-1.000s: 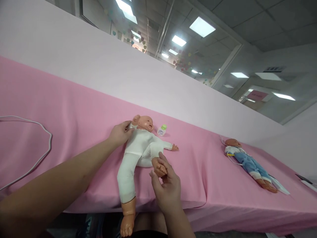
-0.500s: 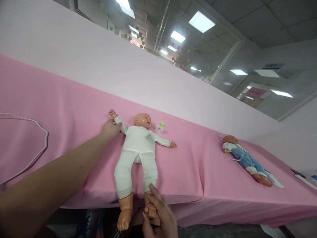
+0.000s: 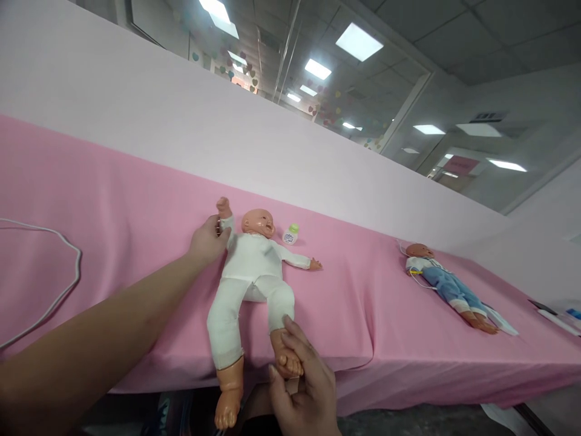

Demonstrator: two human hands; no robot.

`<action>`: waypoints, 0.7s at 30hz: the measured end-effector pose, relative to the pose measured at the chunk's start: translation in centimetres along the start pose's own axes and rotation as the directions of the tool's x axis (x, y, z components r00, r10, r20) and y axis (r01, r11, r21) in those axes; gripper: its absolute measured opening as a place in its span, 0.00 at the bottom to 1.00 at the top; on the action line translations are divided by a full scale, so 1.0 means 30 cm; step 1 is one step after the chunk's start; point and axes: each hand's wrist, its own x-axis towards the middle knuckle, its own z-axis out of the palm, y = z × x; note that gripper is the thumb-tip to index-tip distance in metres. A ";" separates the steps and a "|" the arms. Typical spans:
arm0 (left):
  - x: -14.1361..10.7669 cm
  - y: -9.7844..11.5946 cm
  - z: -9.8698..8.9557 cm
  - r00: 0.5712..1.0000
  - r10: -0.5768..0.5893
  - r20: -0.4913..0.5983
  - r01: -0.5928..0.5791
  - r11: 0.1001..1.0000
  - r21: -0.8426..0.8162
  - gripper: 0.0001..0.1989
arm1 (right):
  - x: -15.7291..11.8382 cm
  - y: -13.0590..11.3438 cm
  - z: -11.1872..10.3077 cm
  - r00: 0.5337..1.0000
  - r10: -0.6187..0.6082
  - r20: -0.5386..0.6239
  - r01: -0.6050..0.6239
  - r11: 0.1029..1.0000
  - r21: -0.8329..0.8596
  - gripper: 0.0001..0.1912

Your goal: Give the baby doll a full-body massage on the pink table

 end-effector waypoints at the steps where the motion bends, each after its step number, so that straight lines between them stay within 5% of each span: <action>1: -0.013 0.021 0.006 0.996 0.088 0.015 -0.088 0.996 0.022 0.15 | 0.026 -0.001 0.004 1.000 0.011 -0.008 -0.011 1.000 0.012 0.24; 6: -0.076 0.086 0.058 0.895 0.421 0.145 -0.437 0.894 0.101 0.23 | 0.167 0.022 0.065 0.994 0.109 -0.033 -0.104 0.988 0.117 0.22; 12: -0.088 0.066 0.080 0.725 0.612 0.316 -0.674 0.725 0.142 0.24 | 0.291 0.082 0.158 0.964 0.266 -0.002 -0.260 0.941 0.217 0.28; 17: -0.077 0.042 0.082 0.716 0.604 0.350 -0.685 0.705 0.184 0.26 | 0.328 0.120 0.206 0.953 0.302 -0.012 -0.287 0.918 0.274 0.31; 21: -0.080 0.047 0.076 0.780 0.548 0.303 -0.611 0.771 0.178 0.23 | 0.311 0.110 0.184 0.957 0.289 -0.024 -0.270 0.918 0.291 0.29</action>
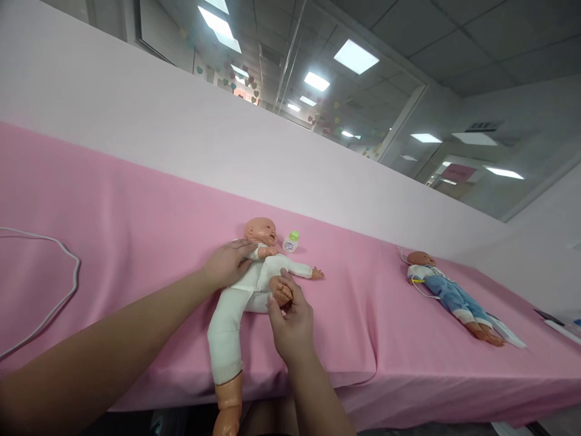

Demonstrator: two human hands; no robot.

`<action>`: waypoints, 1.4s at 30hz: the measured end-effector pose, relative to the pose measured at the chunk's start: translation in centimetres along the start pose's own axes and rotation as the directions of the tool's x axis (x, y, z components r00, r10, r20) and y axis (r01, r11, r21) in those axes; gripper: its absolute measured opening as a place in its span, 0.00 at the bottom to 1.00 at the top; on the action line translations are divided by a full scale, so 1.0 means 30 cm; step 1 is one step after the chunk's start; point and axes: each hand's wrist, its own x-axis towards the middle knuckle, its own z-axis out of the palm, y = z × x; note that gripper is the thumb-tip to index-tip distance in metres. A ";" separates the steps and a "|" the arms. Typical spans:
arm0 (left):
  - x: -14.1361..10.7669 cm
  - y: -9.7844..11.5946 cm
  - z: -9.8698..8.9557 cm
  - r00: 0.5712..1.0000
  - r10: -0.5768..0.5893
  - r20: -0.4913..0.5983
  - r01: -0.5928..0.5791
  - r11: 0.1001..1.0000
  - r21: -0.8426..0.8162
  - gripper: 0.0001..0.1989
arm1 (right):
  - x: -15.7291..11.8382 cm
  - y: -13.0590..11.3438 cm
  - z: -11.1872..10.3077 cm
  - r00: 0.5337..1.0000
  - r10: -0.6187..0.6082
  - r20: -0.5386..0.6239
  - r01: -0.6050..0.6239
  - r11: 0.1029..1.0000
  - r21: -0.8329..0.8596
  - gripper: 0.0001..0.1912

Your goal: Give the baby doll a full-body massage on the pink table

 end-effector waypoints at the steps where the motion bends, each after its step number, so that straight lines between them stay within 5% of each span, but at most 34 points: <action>1: 0.000 0.000 -0.005 0.999 -0.042 -0.012 0.042 0.999 -0.018 0.23 | -0.014 -0.011 -0.014 1.000 -0.004 0.003 0.004 1.000 -0.006 0.27; 6: 0.000 -0.030 -0.041 0.938 -0.343 -0.057 0.332 0.931 -0.153 0.23 | -0.133 -0.074 -0.112 0.999 -0.047 0.021 0.049 0.995 -0.092 0.21; 12: 0.004 -0.126 -0.060 0.707 -0.702 -0.083 0.636 0.683 -0.360 0.15 | -0.306 -0.074 -0.181 0.972 -0.215 0.094 0.229 0.954 -0.195 0.23; 16: 0.008 -0.173 -0.047 0.563 -0.827 0.002 0.748 0.508 -0.428 0.11 | -0.377 -0.052 -0.168 0.957 -0.254 0.137 0.282 0.927 -0.248 0.21; 20: 0.010 -0.180 -0.044 0.530 -0.847 0.030 0.758 0.458 -0.465 0.09 | -0.408 -0.045 -0.143 0.951 -0.244 0.190 0.290 0.918 -0.271 0.20; 29: 0.004 -0.161 -0.053 0.552 -0.833 -0.036 0.714 0.494 -0.497 0.10 | -0.356 -0.071 -0.173 0.918 -0.287 0.275 0.365 0.882 -0.298 0.23; 35: 0.002 -0.035 -0.062 0.754 -0.630 -0.186 0.515 0.743 -0.427 0.15 | -0.236 -0.158 -0.174 0.945 -0.271 0.185 0.316 0.904 -0.289 0.24; 39: -0.001 0.047 -0.029 0.921 -0.334 -0.199 0.294 0.934 -0.203 0.19 | -0.130 -0.179 -0.117 0.979 -0.173 0.110 0.191 0.964 -0.184 0.21; 42: -0.009 0.065 -0.001 0.987 -0.085 -0.135 0.080 0.996 -0.041 0.23 | -0.050 -0.163 -0.066 0.995 -0.085 0.058 0.091 0.990 -0.106 0.25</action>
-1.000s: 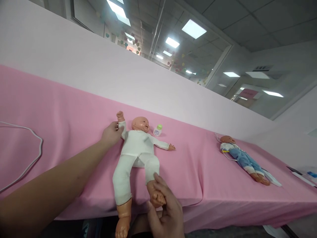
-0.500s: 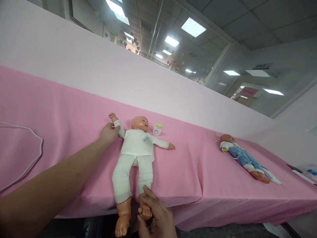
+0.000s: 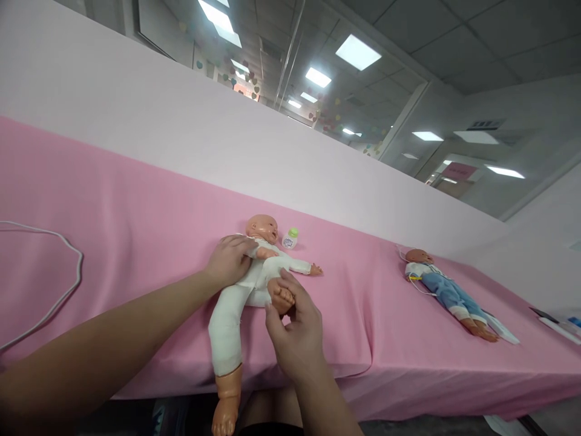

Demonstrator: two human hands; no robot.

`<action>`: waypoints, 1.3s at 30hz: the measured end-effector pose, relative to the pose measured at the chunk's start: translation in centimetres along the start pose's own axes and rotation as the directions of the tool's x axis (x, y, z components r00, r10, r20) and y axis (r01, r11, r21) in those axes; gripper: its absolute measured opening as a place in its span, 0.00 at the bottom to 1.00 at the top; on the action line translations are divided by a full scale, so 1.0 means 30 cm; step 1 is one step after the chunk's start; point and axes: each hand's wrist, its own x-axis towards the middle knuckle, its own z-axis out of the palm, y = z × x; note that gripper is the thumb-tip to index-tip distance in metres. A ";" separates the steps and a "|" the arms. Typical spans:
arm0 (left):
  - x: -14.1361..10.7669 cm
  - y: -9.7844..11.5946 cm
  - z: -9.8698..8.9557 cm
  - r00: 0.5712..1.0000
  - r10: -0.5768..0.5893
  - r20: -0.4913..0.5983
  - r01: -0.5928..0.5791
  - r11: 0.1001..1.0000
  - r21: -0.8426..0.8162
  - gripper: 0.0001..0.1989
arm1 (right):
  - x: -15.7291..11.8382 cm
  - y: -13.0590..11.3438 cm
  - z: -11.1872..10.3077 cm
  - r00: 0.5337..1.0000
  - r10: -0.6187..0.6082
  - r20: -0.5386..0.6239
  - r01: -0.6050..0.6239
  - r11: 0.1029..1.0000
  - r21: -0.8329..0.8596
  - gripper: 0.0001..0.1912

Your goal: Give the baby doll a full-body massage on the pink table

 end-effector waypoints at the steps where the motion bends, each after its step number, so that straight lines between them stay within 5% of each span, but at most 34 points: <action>1: -0.003 -0.001 0.005 0.998 0.059 0.036 -0.060 0.998 0.031 0.23 | 0.025 0.011 0.016 1.000 0.024 -0.002 -0.023 1.000 0.020 0.26; 5: -0.008 -0.010 0.005 0.972 0.173 0.159 -0.187 0.979 0.081 0.27 | 0.103 0.073 0.079 0.998 0.059 0.026 -0.060 0.997 0.040 0.25; 11: -0.012 -0.015 0.003 0.966 0.135 0.223 -0.155 0.985 0.075 0.28 | 0.131 0.099 0.134 0.992 0.114 0.054 -0.120 0.984 0.133 0.24; 17: -0.004 -0.030 -0.004 0.990 0.010 0.137 -0.009 1.000 -0.009 0.26 | 0.039 -0.004 0.050 0.993 0.111 0.041 -0.116 0.976 0.182 0.25; 20: 0.010 -0.053 -0.024 0.984 -0.160 0.078 0.168 0.979 -0.113 0.25 | -0.053 -0.021 -0.019 0.998 0.062 0.032 -0.065 0.992 0.109 0.21; 25: 0.028 -0.118 -0.049 0.874 -0.485 0.041 0.483 0.855 -0.187 0.21 | -0.234 0.030 -0.088 0.999 -0.021 0.040 0.021 1.000 0.003 0.20; 31: 0.036 -0.189 -0.035 0.606 -0.790 0.100 0.769 0.548 -0.329 0.16 | -0.374 0.084 -0.059 0.998 -0.038 0.050 0.041 0.997 -0.062 0.21; 34: 0.037 -0.196 -0.033 0.579 -0.808 0.106 0.773 0.503 -0.385 0.15 | -0.397 0.094 -0.033 0.998 -0.027 0.060 0.032 0.997 -0.073 0.21; 39: 0.035 -0.179 -0.047 0.620 -0.778 0.100 0.748 0.549 -0.372 0.15 | -0.392 0.103 -0.022 0.998 -0.013 0.059 0.016 0.998 -0.056 0.20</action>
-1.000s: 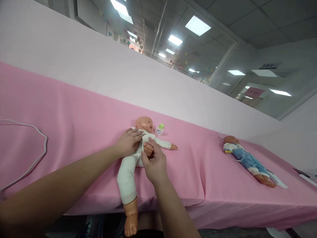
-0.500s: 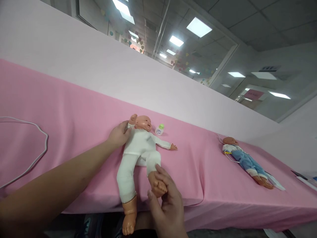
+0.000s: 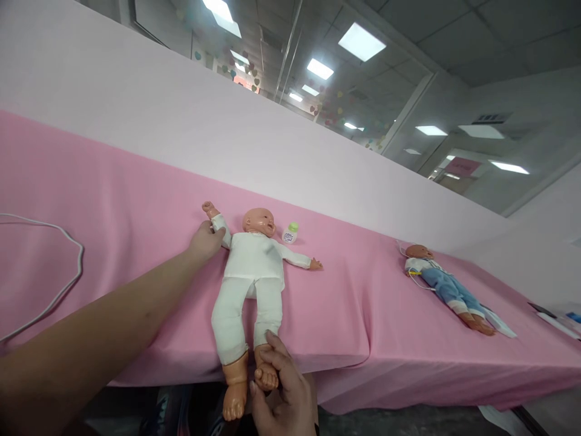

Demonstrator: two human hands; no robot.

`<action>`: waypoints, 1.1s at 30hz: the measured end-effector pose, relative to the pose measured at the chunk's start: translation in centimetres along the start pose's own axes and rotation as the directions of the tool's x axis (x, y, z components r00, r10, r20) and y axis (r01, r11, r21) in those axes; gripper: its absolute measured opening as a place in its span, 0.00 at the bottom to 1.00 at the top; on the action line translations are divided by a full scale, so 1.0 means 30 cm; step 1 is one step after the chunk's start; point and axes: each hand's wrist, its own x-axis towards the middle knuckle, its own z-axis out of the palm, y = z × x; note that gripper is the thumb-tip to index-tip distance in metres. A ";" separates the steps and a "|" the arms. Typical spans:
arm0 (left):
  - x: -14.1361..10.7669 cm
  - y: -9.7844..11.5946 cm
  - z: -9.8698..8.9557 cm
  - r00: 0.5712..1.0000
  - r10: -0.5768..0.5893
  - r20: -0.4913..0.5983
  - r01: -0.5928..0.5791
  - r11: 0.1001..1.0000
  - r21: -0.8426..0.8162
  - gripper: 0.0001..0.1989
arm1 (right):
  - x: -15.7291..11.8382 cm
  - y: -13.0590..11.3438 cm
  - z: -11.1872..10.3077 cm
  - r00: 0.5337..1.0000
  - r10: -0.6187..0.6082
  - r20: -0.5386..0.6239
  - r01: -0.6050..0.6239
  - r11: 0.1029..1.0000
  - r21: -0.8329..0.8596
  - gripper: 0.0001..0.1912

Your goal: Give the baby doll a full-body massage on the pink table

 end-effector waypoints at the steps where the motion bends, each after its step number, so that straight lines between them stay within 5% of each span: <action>1: -0.004 0.004 -0.001 1.000 0.015 0.003 -0.015 1.000 0.014 0.15 | 0.007 0.000 -0.005 1.000 -0.009 -0.004 0.009 1.000 0.002 0.20; 6: -0.034 0.027 0.002 0.980 0.199 0.009 -0.199 0.980 0.019 0.17 | 0.082 -0.028 -0.052 0.998 -0.055 -0.004 0.055 0.998 0.004 0.21; 16: -0.109 0.063 0.043 0.843 0.532 0.084 -0.537 0.816 0.216 0.26 | 0.304 -0.064 -0.040 0.999 -0.001 -0.053 0.006 0.996 0.086 0.20; 22: -0.125 0.047 0.075 0.631 0.699 0.337 -0.775 0.550 0.310 0.23 | 0.421 -0.024 0.029 0.997 0.049 -0.053 -0.043 0.993 0.110 0.22; 25: -0.115 0.040 0.083 0.567 0.703 0.430 -0.822 0.445 0.356 0.23 | 0.479 0.014 0.069 0.993 0.104 -0.048 -0.095 0.983 0.157 0.20; 30: -0.103 0.035 0.080 0.531 0.694 0.486 -0.846 0.402 0.351 0.22 | 0.551 0.057 0.128 0.990 0.139 -0.008 -0.135 0.973 0.186 0.23; 33: -0.107 0.034 0.069 0.560 0.693 0.453 -0.828 0.450 0.335 0.24 | 0.574 0.064 0.147 0.989 0.146 0.004 -0.144 0.971 0.188 0.22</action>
